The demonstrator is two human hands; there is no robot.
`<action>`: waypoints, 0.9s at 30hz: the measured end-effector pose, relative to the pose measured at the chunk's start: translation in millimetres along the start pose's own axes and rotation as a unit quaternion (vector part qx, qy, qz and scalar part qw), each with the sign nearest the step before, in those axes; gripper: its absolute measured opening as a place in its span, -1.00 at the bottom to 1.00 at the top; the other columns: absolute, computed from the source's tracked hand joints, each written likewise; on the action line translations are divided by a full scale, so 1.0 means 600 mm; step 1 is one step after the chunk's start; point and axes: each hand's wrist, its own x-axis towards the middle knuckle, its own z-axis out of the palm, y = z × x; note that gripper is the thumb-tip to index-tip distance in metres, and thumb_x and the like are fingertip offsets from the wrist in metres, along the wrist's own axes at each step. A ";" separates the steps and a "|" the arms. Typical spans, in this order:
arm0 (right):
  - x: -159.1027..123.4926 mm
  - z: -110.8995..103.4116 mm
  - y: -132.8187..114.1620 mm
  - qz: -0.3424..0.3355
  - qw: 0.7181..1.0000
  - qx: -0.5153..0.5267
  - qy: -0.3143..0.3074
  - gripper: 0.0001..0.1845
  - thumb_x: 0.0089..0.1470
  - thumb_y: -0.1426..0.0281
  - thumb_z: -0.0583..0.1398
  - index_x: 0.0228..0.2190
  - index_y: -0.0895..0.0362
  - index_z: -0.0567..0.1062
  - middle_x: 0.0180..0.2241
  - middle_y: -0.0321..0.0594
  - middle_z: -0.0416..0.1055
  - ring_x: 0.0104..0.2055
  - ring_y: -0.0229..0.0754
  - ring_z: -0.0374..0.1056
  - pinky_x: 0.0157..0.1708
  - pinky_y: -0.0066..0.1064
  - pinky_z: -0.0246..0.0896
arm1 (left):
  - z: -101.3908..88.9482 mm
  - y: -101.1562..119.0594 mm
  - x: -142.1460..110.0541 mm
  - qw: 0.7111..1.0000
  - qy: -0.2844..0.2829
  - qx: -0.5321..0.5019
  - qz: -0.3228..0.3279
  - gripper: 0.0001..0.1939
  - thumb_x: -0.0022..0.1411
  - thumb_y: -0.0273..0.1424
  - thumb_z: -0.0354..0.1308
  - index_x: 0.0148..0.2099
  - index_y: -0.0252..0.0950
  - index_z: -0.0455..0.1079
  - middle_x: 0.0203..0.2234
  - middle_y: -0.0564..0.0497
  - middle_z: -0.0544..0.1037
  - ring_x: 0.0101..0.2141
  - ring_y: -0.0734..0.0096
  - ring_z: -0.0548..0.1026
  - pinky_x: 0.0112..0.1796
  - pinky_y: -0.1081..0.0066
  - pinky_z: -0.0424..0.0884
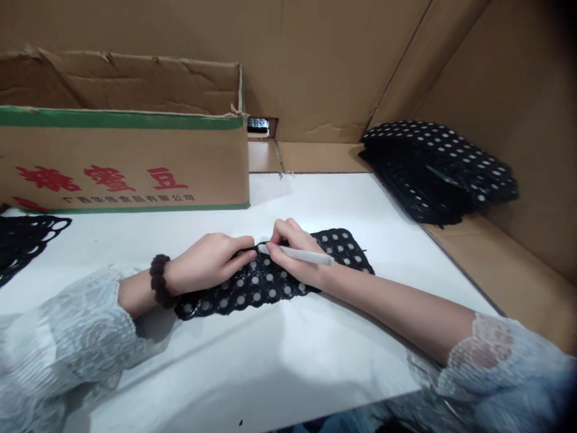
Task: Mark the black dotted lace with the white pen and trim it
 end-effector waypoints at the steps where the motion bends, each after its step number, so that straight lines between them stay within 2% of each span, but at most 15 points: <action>1: 0.000 0.004 -0.001 -0.012 1.000 -0.029 -0.003 -0.88 0.07 0.42 -0.01 -0.49 0.11 0.16 -0.50 -0.30 0.16 -0.33 -0.25 0.12 -0.39 -0.46 0.07 | 0.002 0.001 -0.001 1.000 0.009 -0.010 0.005 -0.71 0.26 -0.25 -0.26 -0.38 -0.26 0.18 -0.64 0.09 0.29 -0.60 0.48 0.27 -0.51 0.49 0.12; 5: 0.001 0.018 -0.004 -0.062 0.985 -0.157 0.012 -0.86 0.12 0.42 -0.09 -0.47 0.11 0.17 -0.52 -0.23 0.17 -0.34 -0.18 0.05 -0.38 -0.40 0.06 | 0.002 0.011 -0.004 0.999 0.028 -0.033 0.030 -0.73 0.26 -0.30 -0.27 -0.34 -0.27 0.19 -0.59 0.08 0.34 -0.56 0.49 0.29 -0.46 0.50 0.16; 8: 0.003 0.013 -0.006 -0.063 0.976 -0.204 0.030 -0.84 0.12 0.42 -0.09 -0.47 0.12 0.19 -0.52 -0.20 0.21 -0.34 -0.16 0.04 -0.36 -0.37 0.07 | -0.003 0.016 0.000 0.999 0.032 0.003 0.035 -0.72 0.27 -0.29 -0.29 -0.30 -0.26 0.20 -0.56 0.05 0.38 -0.53 0.46 0.34 -0.45 0.49 0.17; 12: 0.002 -0.012 -0.008 0.023 0.989 -0.143 0.027 -0.89 0.09 0.38 -0.04 -0.45 0.11 0.20 -0.50 -0.24 0.22 -0.31 -0.18 0.11 -0.38 -0.39 0.10 | -0.003 0.016 0.011 0.991 0.057 0.123 0.011 -0.69 0.27 -0.26 -0.32 -0.34 -0.26 0.18 -0.54 0.01 0.40 -0.49 0.36 0.38 -0.44 0.42 0.17; 15: -0.003 -0.023 -0.008 0.054 0.994 -0.096 0.023 -0.90 0.06 0.36 0.00 -0.46 0.10 0.22 -0.49 -0.27 0.20 -0.30 -0.20 0.15 -0.36 -0.40 0.11 | 0.002 0.012 0.014 0.989 0.067 0.128 -0.008 -0.68 0.27 -0.22 -0.32 -0.32 -0.25 0.17 -0.48 -0.02 0.44 -0.44 0.32 0.40 -0.40 0.40 0.20; 19: -0.007 -0.016 -0.003 0.044 0.994 -0.090 0.035 -0.90 0.08 0.38 -0.03 -0.39 0.12 0.26 -0.49 -0.26 0.25 -0.26 -0.19 0.14 -0.25 -0.36 0.10 | 0.005 0.004 0.013 0.992 0.065 0.107 -0.006 -0.66 0.26 -0.18 -0.32 -0.27 -0.26 0.18 -0.44 -0.06 0.45 -0.41 0.28 0.42 -0.39 0.39 0.21; 23: -0.006 -0.003 -0.001 -0.005 0.991 -0.130 0.040 -0.87 0.08 0.43 -0.04 -0.33 0.13 0.27 -0.46 -0.23 0.32 -0.23 -0.16 0.12 -0.15 -0.27 0.02 | -0.001 -0.004 0.013 0.996 0.042 0.074 0.021 -0.58 0.17 -0.02 -0.22 -0.23 -0.26 0.19 -0.39 -0.07 0.46 -0.38 0.24 0.42 -0.41 0.41 0.21; 27: -0.006 -0.004 0.000 -0.046 0.994 -0.095 0.013 -0.85 0.08 0.44 -0.06 -0.35 0.16 0.29 -0.42 -0.20 0.31 -0.30 -0.22 0.17 -0.26 -0.39 0.09 | -0.006 -0.004 0.013 0.998 0.026 0.055 0.012 -0.52 0.10 0.05 -0.16 -0.19 -0.26 0.18 -0.38 -0.09 0.47 -0.35 0.21 0.42 -0.39 0.41 0.21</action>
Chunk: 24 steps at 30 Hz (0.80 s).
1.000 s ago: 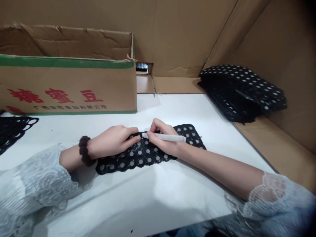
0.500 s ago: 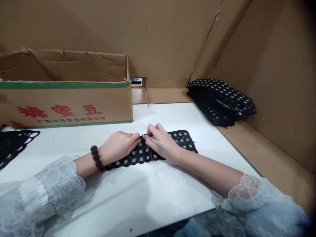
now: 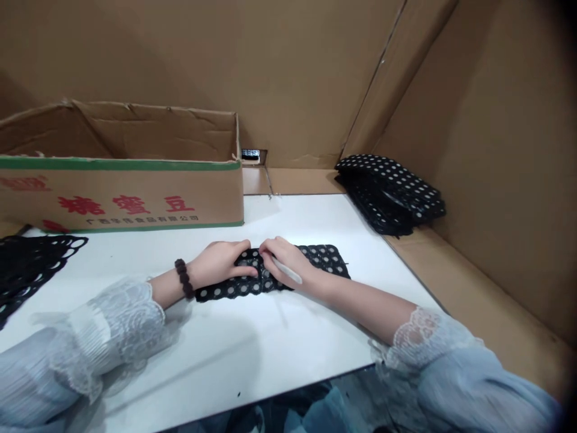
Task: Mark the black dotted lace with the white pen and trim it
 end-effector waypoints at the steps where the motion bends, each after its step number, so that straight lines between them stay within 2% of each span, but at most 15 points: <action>1: -0.001 -0.002 0.000 0.009 1.000 0.028 -0.001 -0.86 0.08 0.42 -0.05 -0.36 0.16 0.28 -0.42 -0.21 0.31 -0.34 -0.25 0.19 -0.30 -0.41 0.10 | -0.001 0.001 0.001 1.000 -0.005 -0.006 -0.009 -0.51 0.10 0.05 -0.16 -0.18 -0.27 0.18 -0.39 -0.09 0.47 -0.36 0.20 0.42 -0.40 0.41 0.20; 5: -0.004 -0.011 0.004 0.066 0.987 0.148 0.000 -0.90 0.03 0.35 0.04 -0.42 0.13 0.26 -0.55 -0.36 0.25 -0.53 -0.34 0.14 -0.48 -0.49 0.06 | -0.013 0.006 0.011 0.997 -0.040 -0.061 -0.038 -0.49 0.05 0.05 -0.09 -0.22 -0.30 0.24 -0.43 -0.08 0.46 -0.40 0.23 0.40 -0.44 0.42 0.19; 8: -0.003 -0.012 0.009 0.110 0.968 0.224 0.033 -0.95 -0.05 0.41 0.07 -0.48 0.13 0.25 -0.59 -0.40 0.22 -0.57 -0.37 0.14 -0.54 -0.52 0.03 | -0.026 0.005 0.026 0.985 -0.101 -0.134 -0.027 -0.59 0.02 -0.04 0.00 -0.32 -0.30 0.31 -0.46 0.00 0.46 -0.44 0.34 0.39 -0.46 0.47 0.19; 11: 0.002 -0.012 0.019 0.172 0.926 0.332 0.046 -0.95 -0.08 0.46 0.05 -0.53 0.13 0.21 -0.62 -0.42 0.23 -0.58 -0.35 0.24 -0.55 -0.52 0.05 | -0.034 -0.005 0.038 0.965 -0.161 -0.207 -0.007 -0.67 0.04 -0.12 0.01 -0.38 -0.31 0.32 -0.50 0.07 0.45 -0.48 0.44 0.36 -0.46 0.52 0.21; 14: 0.007 -0.012 0.025 0.218 0.891 0.396 0.036 -0.92 -0.10 0.49 0.02 -0.57 0.13 0.20 -0.67 -0.43 0.21 -0.62 -0.34 0.28 -0.59 -0.53 0.06 | -0.033 -0.016 0.040 0.952 -0.176 -0.251 -0.005 -0.66 0.06 -0.12 -0.01 -0.38 -0.33 0.31 -0.48 0.07 0.43 -0.47 0.45 0.35 -0.44 0.53 0.23; 16: 0.007 -0.012 0.024 0.213 0.893 0.396 0.026 -0.91 -0.10 0.48 0.04 -0.59 0.14 0.22 -0.67 -0.41 0.23 -0.61 -0.35 0.26 -0.58 -0.53 0.07 | -0.031 -0.021 0.038 0.949 -0.174 -0.261 -0.009 -0.64 0.06 -0.11 -0.02 -0.37 -0.34 0.32 -0.46 0.07 0.43 -0.46 0.45 0.34 -0.42 0.52 0.23; 21: 0.002 -0.013 0.011 0.166 0.921 0.351 0.012 -0.84 -0.06 0.37 0.10 -0.58 0.13 0.21 -0.64 -0.40 0.24 -0.57 -0.36 0.18 -0.54 -0.52 0.05 | -0.032 -0.024 0.036 0.948 -0.171 -0.269 -0.021 -0.64 0.04 -0.11 0.00 -0.36 -0.33 0.34 -0.47 0.07 0.43 -0.45 0.44 0.33 -0.40 0.52 0.23; 24: 0.000 -0.012 0.012 0.156 0.930 0.332 0.007 -0.87 -0.07 0.38 0.08 -0.56 0.13 0.21 -0.62 -0.40 0.21 -0.57 -0.37 0.13 -0.55 -0.53 0.01 | -0.036 -0.025 0.040 0.940 -0.189 -0.285 -0.015 -0.66 0.01 -0.12 0.03 -0.40 -0.34 0.33 -0.50 0.09 0.41 -0.47 0.45 0.32 -0.42 0.53 0.22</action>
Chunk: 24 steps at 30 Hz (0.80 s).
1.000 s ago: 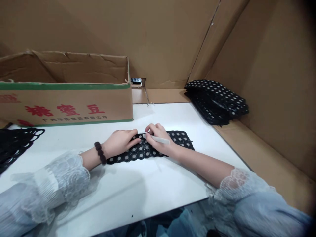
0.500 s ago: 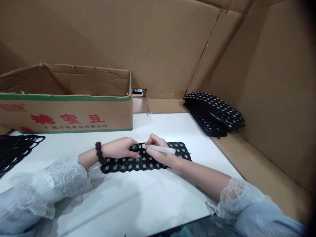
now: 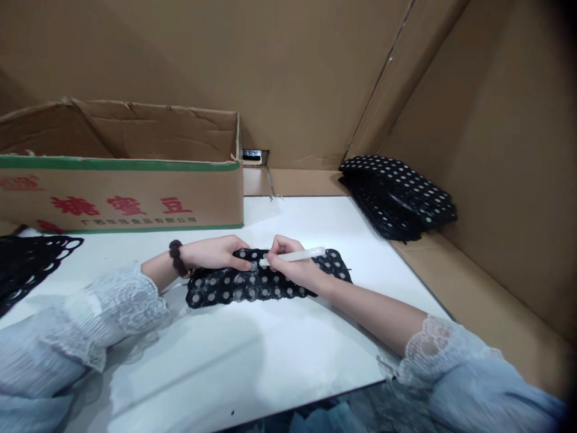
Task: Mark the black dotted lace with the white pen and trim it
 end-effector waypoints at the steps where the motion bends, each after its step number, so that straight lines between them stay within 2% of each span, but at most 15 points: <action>1: 0.001 0.000 0.002 -0.002 1.000 -0.006 -0.004 -0.90 -0.08 0.41 0.08 -0.55 0.14 0.22 -0.61 -0.39 0.21 -0.57 -0.37 0.12 -0.56 -0.53 0.00 | -0.001 0.000 0.001 1.000 -0.007 -0.007 0.000 -0.67 0.01 -0.13 0.04 -0.40 -0.34 0.33 -0.51 0.09 0.41 -0.47 0.46 0.32 -0.42 0.53 0.22; 5: 0.005 0.001 0.010 -0.003 0.999 -0.042 -0.009 -0.96 -0.13 0.47 0.07 -0.55 0.14 0.24 -0.59 -0.39 0.18 -0.56 -0.38 0.08 -0.58 -0.54 -0.05 | -0.003 -0.001 0.001 0.999 -0.011 -0.037 0.001 -0.70 0.00 -0.16 0.06 -0.39 -0.33 0.34 -0.47 0.09 0.42 -0.45 0.45 0.33 -0.40 0.53 0.23; 10: 0.004 0.003 0.012 -0.001 0.996 -0.088 -0.009 -0.94 -0.13 0.44 0.08 -0.55 0.14 0.23 -0.59 -0.38 0.18 -0.56 -0.38 0.05 -0.58 -0.54 -0.05 | 0.002 -0.002 -0.002 0.999 0.001 -0.053 0.010 -0.71 0.00 -0.18 0.07 -0.42 -0.34 0.32 -0.52 0.10 0.40 -0.48 0.47 0.31 -0.41 0.52 0.23; 14: 0.001 0.003 0.007 -0.007 0.992 -0.123 -0.033 -0.91 -0.06 0.38 0.06 -0.52 0.14 0.23 -0.58 -0.38 0.20 -0.55 -0.37 0.08 -0.56 -0.54 -0.04 | 0.020 -0.002 -0.007 0.996 0.046 -0.071 0.010 -0.73 0.04 -0.20 0.04 -0.42 -0.34 0.29 -0.53 0.10 0.36 -0.50 0.49 0.28 -0.45 0.52 0.21; 17: -0.002 0.007 0.001 -0.039 0.981 -0.183 -0.051 -0.93 -0.02 0.39 0.03 -0.49 0.12 0.22 -0.59 -0.40 0.19 -0.56 -0.38 0.08 -0.55 -0.53 -0.05 | 0.036 0.001 -0.008 0.990 0.082 -0.116 0.011 -0.76 0.06 -0.23 0.03 -0.38 -0.34 0.28 -0.53 0.10 0.36 -0.50 0.49 0.28 -0.44 0.51 0.22; 19: -0.004 0.012 -0.004 -0.064 0.969 -0.233 -0.053 -0.97 0.00 0.42 0.01 -0.46 0.11 0.21 -0.57 -0.39 0.19 -0.55 -0.37 0.08 -0.53 -0.52 -0.06 | 0.041 0.005 -0.009 0.987 0.084 -0.136 0.016 -0.75 0.07 -0.24 0.02 -0.33 -0.35 0.30 -0.50 0.09 0.39 -0.48 0.47 0.30 -0.41 0.50 0.24; 22: -0.007 0.020 -0.010 -0.072 0.959 -0.273 -0.030 -0.97 0.01 0.44 -0.01 -0.44 0.12 0.22 -0.53 -0.35 0.22 -0.51 -0.34 0.11 -0.49 -0.49 -0.04 | 0.034 0.011 -0.012 0.993 0.053 -0.098 0.036 -0.72 0.09 -0.22 -0.01 -0.29 -0.35 0.31 -0.41 0.06 0.44 -0.41 0.43 0.34 -0.37 0.49 0.25; 24: -0.008 0.022 -0.011 -0.052 0.970 -0.237 -0.015 -0.96 -0.01 0.43 0.00 -0.47 0.12 0.23 -0.55 -0.35 0.22 -0.52 -0.34 0.12 -0.51 -0.50 -0.02 | 0.026 0.014 -0.016 0.998 0.048 -0.004 0.041 -0.70 0.11 -0.20 -0.04 -0.29 -0.34 0.31 -0.38 0.04 0.46 -0.39 0.41 0.36 -0.36 0.49 0.25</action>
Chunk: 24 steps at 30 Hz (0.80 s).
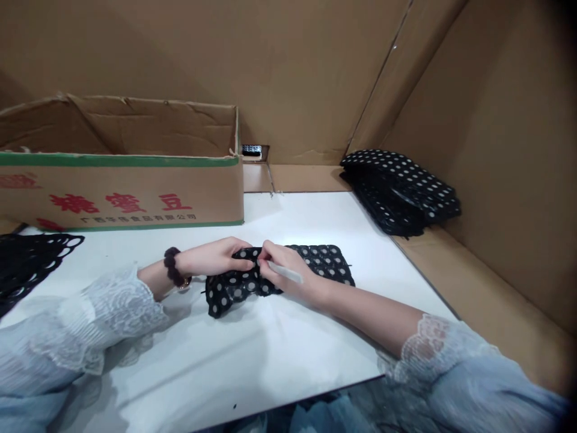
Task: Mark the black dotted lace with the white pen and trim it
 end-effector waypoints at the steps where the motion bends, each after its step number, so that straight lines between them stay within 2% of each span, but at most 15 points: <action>1: 0.000 0.000 0.001 0.016 0.999 0.039 0.012 -0.95 -0.02 0.42 0.02 -0.49 0.12 0.23 -0.57 -0.36 0.21 -0.54 -0.35 0.12 -0.53 -0.51 -0.01 | -0.003 0.001 -0.002 0.998 0.009 0.062 -0.003 -0.70 0.12 -0.19 -0.06 -0.30 -0.33 0.31 -0.39 0.03 0.46 -0.40 0.40 0.37 -0.38 0.48 0.24; 4: 0.001 -0.002 0.005 0.071 0.977 0.192 0.053 -0.90 -0.04 0.39 0.05 -0.54 0.12 0.19 -0.61 -0.39 0.21 -0.58 -0.37 0.16 -0.59 -0.54 0.05 | -0.004 0.000 -0.009 0.969 0.064 0.235 -0.041 -0.65 0.15 -0.13 -0.12 -0.35 -0.30 0.29 -0.50 0.00 0.44 -0.47 0.38 0.37 -0.46 0.46 0.19; 6: 0.001 -0.002 0.008 0.095 0.961 0.257 0.046 -0.86 -0.04 0.36 0.06 -0.55 0.12 0.19 -0.62 -0.38 0.24 -0.60 -0.36 0.20 -0.61 -0.53 0.10 | 0.003 -0.002 -0.013 0.944 0.096 0.310 -0.063 -0.63 0.15 -0.09 -0.13 -0.33 -0.30 0.27 -0.52 -0.02 0.42 -0.49 0.34 0.37 -0.49 0.45 0.18; 9: 0.001 -0.002 0.008 0.119 0.959 0.255 0.017 -0.78 -0.08 0.28 0.12 -0.60 0.15 0.25 -0.67 -0.37 0.25 -0.64 -0.36 0.20 -0.64 -0.53 0.10 | 0.019 0.000 -0.022 0.899 0.179 0.399 -0.035 -0.62 0.15 -0.09 -0.09 -0.25 -0.35 0.23 -0.40 -0.09 0.39 -0.36 0.24 0.37 -0.37 0.37 0.24; 11: 0.001 -0.002 0.006 0.141 0.960 0.242 0.018 -0.76 -0.11 0.24 0.15 -0.59 0.16 0.32 -0.63 -0.33 0.30 -0.64 -0.36 0.22 -0.64 -0.53 0.10 | 0.030 0.005 -0.031 0.883 0.219 0.415 0.000 -0.63 0.15 -0.12 -0.07 -0.24 -0.36 0.22 -0.32 -0.12 0.35 -0.29 0.21 0.33 -0.30 0.32 0.25; 16: -0.001 -0.003 -0.005 0.158 0.957 0.240 0.040 -0.75 -0.13 0.23 0.18 -0.53 0.18 0.40 -0.57 -0.26 0.37 -0.59 -0.33 0.27 -0.59 -0.51 0.17 | 0.058 0.012 -0.054 0.918 0.170 0.357 0.017 -0.60 0.08 -0.05 0.00 -0.28 -0.31 0.21 -0.34 -0.05 0.31 -0.32 0.29 0.31 -0.34 0.37 0.28; 20: -0.004 0.005 -0.010 0.148 0.954 0.248 0.076 -0.81 -0.09 0.27 0.15 -0.49 0.14 0.29 -0.62 -0.36 0.27 -0.62 -0.34 0.26 -0.64 -0.53 0.14 | 0.070 0.015 -0.060 0.910 0.151 0.386 0.025 -0.66 0.15 -0.13 -0.03 -0.28 -0.35 0.21 -0.33 -0.08 0.32 -0.32 0.28 0.31 -0.36 0.36 0.28; 24: -0.006 0.016 -0.001 0.131 0.955 0.250 0.087 -0.81 -0.06 0.31 0.10 -0.53 0.11 0.16 -0.65 -0.42 0.17 -0.62 -0.33 0.25 -0.67 -0.54 0.15 | 0.080 0.019 -0.061 0.891 0.157 0.424 0.027 -0.73 0.18 -0.22 -0.05 -0.30 -0.36 0.24 -0.37 -0.08 0.34 -0.36 0.29 0.33 -0.40 0.36 0.28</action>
